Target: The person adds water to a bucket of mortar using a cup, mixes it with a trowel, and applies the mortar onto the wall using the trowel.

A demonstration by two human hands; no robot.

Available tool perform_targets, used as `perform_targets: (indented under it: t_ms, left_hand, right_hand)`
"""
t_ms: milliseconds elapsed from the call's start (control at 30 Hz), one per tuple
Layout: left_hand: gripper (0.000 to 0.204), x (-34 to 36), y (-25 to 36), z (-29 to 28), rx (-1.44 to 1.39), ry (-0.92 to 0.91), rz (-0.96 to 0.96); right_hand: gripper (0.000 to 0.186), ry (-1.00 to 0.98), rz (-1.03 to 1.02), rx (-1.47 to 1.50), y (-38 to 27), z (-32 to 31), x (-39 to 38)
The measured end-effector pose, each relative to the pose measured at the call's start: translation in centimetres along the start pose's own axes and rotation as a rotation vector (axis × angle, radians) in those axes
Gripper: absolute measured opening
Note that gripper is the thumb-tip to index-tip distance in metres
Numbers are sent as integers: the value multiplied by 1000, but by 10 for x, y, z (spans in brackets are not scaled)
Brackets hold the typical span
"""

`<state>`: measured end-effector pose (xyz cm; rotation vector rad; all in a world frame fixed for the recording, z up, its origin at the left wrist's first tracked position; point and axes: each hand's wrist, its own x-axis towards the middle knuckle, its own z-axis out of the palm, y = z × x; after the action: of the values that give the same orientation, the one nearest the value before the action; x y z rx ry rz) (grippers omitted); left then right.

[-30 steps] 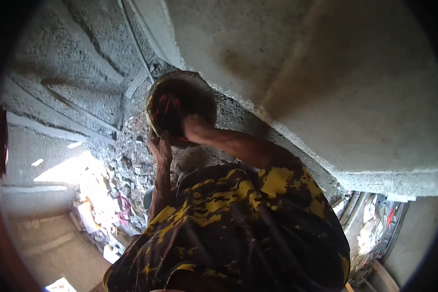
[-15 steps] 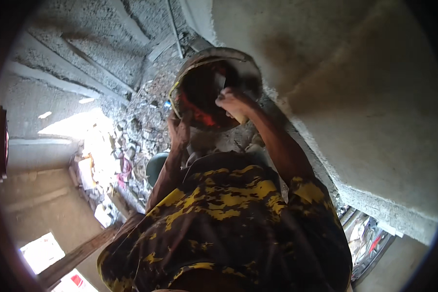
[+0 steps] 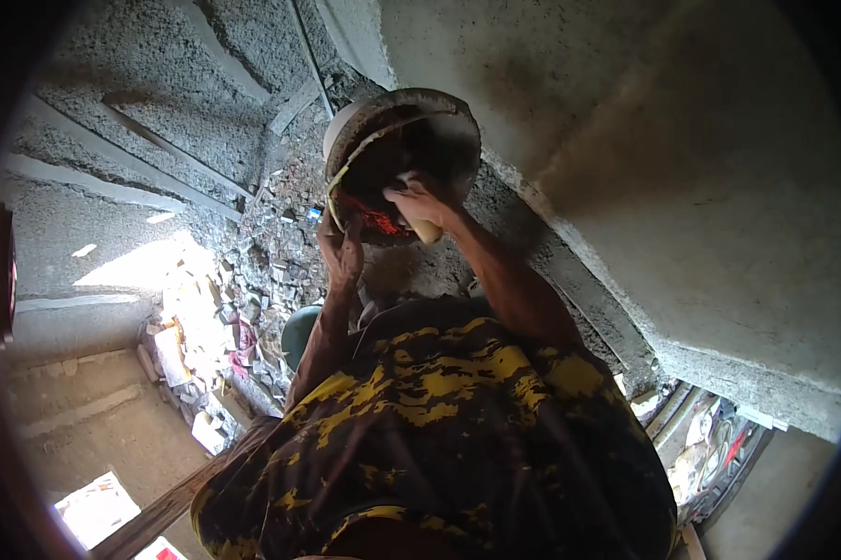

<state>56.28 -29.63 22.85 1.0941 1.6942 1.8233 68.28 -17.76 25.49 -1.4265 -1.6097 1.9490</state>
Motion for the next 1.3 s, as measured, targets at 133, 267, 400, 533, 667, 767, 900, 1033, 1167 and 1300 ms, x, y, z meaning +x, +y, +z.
perform_targets:
  t_ms: [133,267,400,533,667,767,900,1033,1167,1300]
  left_hand:
    - [42,-2,-1,3,-25,25,-12]
    - [47,3,5,4,52,35,-18]
    - [54,21,42,20,94,-92,153]
    - [54,20,33,3,100,-238,46]
    - [43,7,16,-7,-108,-199,-232]
    - [33,-5,-1,-6,-158,-90,-322]
    - [17,-34,-15,-2,-212,160,-481]
    - [11,-95,-62,-46,-149,308,-721]
    - [25,-149,-54,-72,-294,620,-744]
    - [23,-254,-61,-117,-192,773,-806]
  right_hand:
    - [15,-62,-335,-1028,-6,-47,34]
    - [15,142,-513,-1413,-41,-81,38]
    - [27,-16,-577,-1008,31,-100,61]
    - [46,-347,-633,-367,78,-79,53]
    - [57,-292,11,-223,60,-51,11]
    - [61,-247,-4,-271,66,-57,4]
    - [45,-172,-31,-287,101,-51,-4]
    - [22,-238,-506,-653,148,-36,11]
    - [19,-598,-237,-217,161,-26,4]
    - [20,-923,-151,-126,83,-50,-74]
